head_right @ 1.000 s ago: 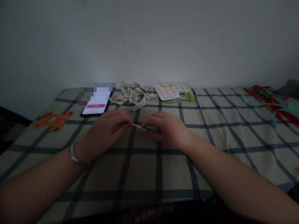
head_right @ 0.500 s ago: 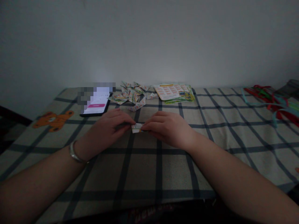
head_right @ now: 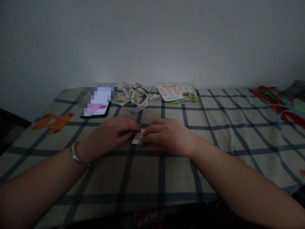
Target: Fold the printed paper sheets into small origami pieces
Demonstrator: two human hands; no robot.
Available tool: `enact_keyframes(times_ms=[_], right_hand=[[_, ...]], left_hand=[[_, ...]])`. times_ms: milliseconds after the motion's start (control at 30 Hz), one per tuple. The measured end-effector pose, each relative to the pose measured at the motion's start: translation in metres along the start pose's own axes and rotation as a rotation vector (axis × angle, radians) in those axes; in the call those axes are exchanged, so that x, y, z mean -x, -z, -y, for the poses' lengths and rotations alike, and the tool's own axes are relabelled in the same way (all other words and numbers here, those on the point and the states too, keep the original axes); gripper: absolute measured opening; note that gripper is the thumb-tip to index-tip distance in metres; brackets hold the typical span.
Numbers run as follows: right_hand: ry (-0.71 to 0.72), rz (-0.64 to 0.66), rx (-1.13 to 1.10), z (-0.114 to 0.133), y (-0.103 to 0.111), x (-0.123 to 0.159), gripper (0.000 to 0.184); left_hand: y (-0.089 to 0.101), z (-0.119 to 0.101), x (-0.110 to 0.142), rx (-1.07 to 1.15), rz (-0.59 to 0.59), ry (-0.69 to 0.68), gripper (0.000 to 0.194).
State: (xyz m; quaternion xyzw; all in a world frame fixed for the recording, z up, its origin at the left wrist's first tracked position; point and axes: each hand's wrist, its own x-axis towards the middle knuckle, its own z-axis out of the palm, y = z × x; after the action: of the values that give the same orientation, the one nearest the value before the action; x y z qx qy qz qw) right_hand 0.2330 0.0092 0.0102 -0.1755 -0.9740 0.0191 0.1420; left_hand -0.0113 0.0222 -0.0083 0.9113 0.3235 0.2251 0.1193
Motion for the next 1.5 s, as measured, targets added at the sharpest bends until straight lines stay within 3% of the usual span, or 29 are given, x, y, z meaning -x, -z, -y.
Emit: enact_keyframes(times_ms=[233,600,767,1100,1500], right_hand=[[-0.009,0.058,0.011,0.000,-0.002,0.000,0.024],[-0.081,0.070,-0.024,0.001,-0.002,-0.001,0.023],[-0.098,0.069,-0.061,0.001,-0.002,-0.001,0.021],[-0.196,0.081,0.063,-0.002,0.004,0.005,0.019],[-0.153,0.107,0.159,-0.001,0.004,0.002,0.021]], left_hand=[[-0.001,-0.002,0.001,-0.073,0.020,-0.127,0.022],[0.006,-0.023,0.004,-0.240,0.124,-0.126,0.020],[0.007,-0.021,0.005,-0.260,0.143,-0.129,0.011],[0.006,-0.018,0.004,-0.278,0.131,-0.156,0.015],[0.003,-0.010,0.004,-0.210,0.104,-0.115,0.012]])
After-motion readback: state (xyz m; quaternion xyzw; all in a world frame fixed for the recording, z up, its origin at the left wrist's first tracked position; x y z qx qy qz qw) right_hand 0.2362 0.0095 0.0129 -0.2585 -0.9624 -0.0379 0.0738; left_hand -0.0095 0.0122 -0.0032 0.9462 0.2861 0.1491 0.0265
